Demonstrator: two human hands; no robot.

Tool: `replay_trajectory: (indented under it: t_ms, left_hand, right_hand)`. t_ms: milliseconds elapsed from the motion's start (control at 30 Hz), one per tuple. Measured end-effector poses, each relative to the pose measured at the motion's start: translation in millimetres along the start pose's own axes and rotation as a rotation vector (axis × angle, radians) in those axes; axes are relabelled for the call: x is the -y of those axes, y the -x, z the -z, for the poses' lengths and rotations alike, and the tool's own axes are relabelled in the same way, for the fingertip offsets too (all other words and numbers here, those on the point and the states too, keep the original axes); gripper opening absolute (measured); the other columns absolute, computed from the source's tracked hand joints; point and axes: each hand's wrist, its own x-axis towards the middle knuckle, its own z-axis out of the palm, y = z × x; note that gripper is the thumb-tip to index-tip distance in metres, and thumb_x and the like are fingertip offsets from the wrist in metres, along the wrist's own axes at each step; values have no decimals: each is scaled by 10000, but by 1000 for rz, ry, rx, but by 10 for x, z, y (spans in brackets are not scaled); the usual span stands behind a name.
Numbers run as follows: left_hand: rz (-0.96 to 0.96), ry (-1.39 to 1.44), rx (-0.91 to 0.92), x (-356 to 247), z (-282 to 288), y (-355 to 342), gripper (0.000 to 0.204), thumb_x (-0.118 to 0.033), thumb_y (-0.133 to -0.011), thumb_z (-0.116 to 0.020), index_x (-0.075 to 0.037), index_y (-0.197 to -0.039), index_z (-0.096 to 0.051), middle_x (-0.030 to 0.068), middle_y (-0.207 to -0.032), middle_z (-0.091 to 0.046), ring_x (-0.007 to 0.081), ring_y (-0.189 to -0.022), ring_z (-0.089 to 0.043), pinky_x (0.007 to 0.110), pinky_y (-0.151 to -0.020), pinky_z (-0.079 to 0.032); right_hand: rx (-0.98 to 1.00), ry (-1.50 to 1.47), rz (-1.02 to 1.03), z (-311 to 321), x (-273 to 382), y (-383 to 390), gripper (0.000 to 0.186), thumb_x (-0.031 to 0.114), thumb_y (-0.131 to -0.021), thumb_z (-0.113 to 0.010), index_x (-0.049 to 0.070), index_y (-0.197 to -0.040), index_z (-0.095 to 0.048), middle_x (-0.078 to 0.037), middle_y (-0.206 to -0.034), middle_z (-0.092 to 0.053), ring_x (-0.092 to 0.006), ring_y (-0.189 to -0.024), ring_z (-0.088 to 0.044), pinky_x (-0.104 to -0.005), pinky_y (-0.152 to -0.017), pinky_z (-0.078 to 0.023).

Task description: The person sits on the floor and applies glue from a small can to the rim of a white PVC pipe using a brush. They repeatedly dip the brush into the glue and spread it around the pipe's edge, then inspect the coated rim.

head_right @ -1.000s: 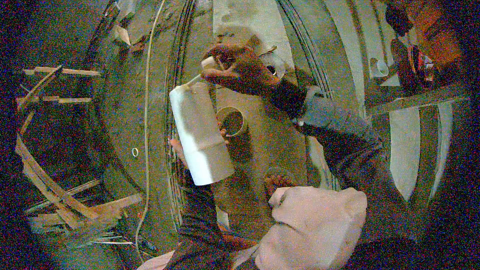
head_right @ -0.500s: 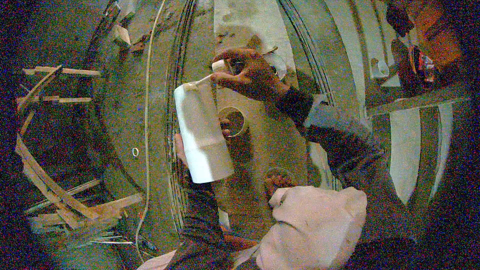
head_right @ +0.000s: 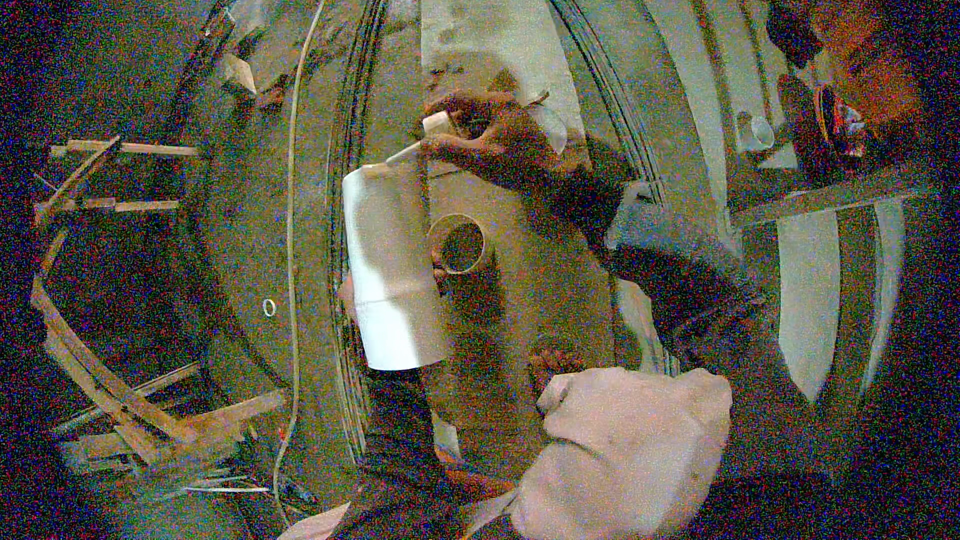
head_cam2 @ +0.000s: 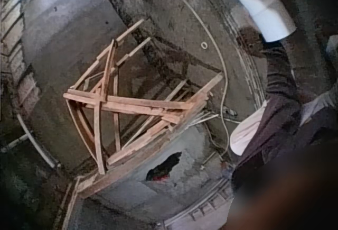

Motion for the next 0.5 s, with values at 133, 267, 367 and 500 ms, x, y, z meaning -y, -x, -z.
replay_trajectory:
  t_ms: [133, 267, 367, 500]
  left_hand:
    - [30, -33, -66, -44, -72, 31, 924, -690, -883, -401, 99, -1364, -436, 334, -1122, -625, 364, -888, -696, 426, -711, -603]
    - [-9, 48, -61, -61, -105, 23, 851, -629, -908, -406, 117, -1311, -468, 329, -1074, -638, 363, -837, -699, 416, -664, -603]
    - [-49, 40, -72, -46, -130, -16, 806, -592, -920, -412, 126, -1280, -483, 329, -1045, -643, 366, -814, -698, 421, -653, -602]
    - [-79, -15, -132, -126, -123, 16, 747, -541, -936, -420, 136, -1239, -505, 329, -1006, -649, 370, -783, -696, 427, -640, -600]
  right_hand:
    - [-25, -39, -16, -5, -25, 80, 316, 179, -910, -724, 7, -1164, -646, 23, -837, -599, -33, -710, -522, -214, -579, -429]
    - [-40, -12, -66, 37, 25, 127, 320, 185, -906, -726, 11, -1164, -651, 30, -817, -591, -35, -702, -514, -211, -586, -422]
    - [-20, 90, -18, -26, 39, 48, 326, 200, -900, -738, 11, -1153, -656, 40, -808, -581, -36, -688, -495, -207, -585, -413]
    - [-65, 196, -52, 276, 101, 36, 308, 217, -888, -760, 25, -1110, -665, 58, -792, -560, -31, -698, -520, -216, -610, -455]
